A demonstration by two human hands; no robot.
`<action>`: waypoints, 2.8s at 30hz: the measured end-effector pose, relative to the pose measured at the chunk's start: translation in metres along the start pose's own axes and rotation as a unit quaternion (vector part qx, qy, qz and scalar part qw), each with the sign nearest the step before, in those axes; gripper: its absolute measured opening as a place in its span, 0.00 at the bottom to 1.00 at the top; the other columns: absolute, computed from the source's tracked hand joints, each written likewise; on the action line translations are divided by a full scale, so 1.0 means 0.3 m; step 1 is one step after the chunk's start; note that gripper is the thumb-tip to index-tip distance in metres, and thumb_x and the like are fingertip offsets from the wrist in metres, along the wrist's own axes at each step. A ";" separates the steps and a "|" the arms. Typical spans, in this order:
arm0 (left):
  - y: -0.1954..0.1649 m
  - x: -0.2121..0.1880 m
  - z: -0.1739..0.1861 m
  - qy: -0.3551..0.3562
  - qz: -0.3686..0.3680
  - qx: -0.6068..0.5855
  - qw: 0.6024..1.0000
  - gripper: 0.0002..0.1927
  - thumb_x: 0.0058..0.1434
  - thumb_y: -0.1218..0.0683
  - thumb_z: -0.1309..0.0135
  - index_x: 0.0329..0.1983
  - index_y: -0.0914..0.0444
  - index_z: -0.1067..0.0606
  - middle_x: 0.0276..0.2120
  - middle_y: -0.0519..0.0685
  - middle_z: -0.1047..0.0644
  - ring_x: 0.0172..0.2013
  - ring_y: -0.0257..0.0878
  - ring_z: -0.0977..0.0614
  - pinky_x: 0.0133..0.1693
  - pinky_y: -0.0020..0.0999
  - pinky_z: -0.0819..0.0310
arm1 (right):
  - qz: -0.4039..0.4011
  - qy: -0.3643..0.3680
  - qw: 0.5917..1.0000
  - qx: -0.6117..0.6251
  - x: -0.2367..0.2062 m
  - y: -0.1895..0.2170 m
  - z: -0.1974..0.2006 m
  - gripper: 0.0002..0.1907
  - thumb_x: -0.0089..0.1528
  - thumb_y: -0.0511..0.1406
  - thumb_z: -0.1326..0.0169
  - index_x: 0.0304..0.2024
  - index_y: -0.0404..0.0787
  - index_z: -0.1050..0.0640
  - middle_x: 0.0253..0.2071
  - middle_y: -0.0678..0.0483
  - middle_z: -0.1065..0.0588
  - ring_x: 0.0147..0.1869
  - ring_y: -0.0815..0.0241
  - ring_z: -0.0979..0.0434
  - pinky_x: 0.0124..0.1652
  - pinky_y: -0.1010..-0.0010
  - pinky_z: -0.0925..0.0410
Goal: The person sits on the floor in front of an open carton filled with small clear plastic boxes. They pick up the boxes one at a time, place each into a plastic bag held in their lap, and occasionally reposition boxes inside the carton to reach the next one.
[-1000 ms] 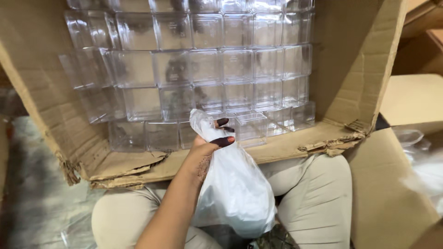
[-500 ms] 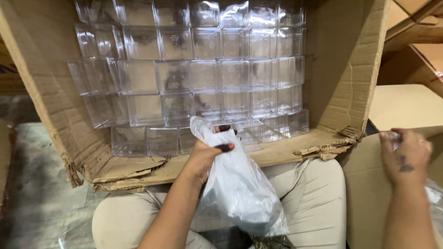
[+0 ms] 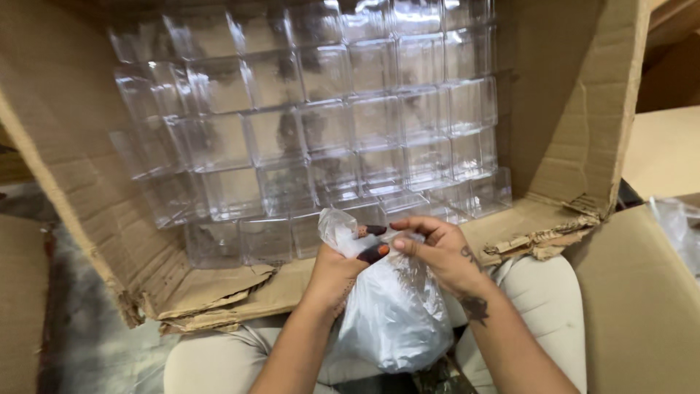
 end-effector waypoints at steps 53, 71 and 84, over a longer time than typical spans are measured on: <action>0.178 0.220 0.108 -0.057 -0.046 0.016 0.997 0.20 0.62 0.59 0.49 0.57 0.68 0.26 0.48 0.47 0.21 0.46 0.35 0.22 0.50 0.29 0.31 | 0.231 -0.052 0.889 -0.392 0.068 0.038 0.212 0.20 0.64 0.37 0.46 0.57 0.34 0.25 0.54 0.44 0.26 0.55 0.50 0.25 0.53 0.65 0.30; 0.327 0.201 0.122 -0.038 0.270 -0.144 0.951 0.12 0.59 0.50 0.53 0.29 0.61 0.23 0.23 0.49 0.22 0.22 0.44 0.22 0.27 0.42 0.25 | 0.137 -0.075 0.970 0.188 -0.012 -0.219 0.220 0.28 0.69 0.47 0.51 0.61 0.32 0.29 0.54 0.44 0.25 0.54 0.52 0.22 0.52 0.60 0.27; 0.098 0.123 0.065 -0.032 0.036 -0.069 0.996 0.18 0.54 0.63 0.46 0.50 0.67 0.21 0.39 0.48 0.18 0.36 0.37 0.18 0.39 0.30 0.24 | 0.144 -0.185 0.957 0.172 -0.073 -0.027 0.083 0.15 0.67 0.36 0.46 0.53 0.34 0.26 0.46 0.49 0.22 0.46 0.60 0.21 0.47 0.69 0.26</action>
Point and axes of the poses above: each hand's wrist, its own x-axis towards the middle knuckle, its own z-axis out of the back of the hand, y = z × x, the point moved 8 cm from there along x, towards the middle knuckle
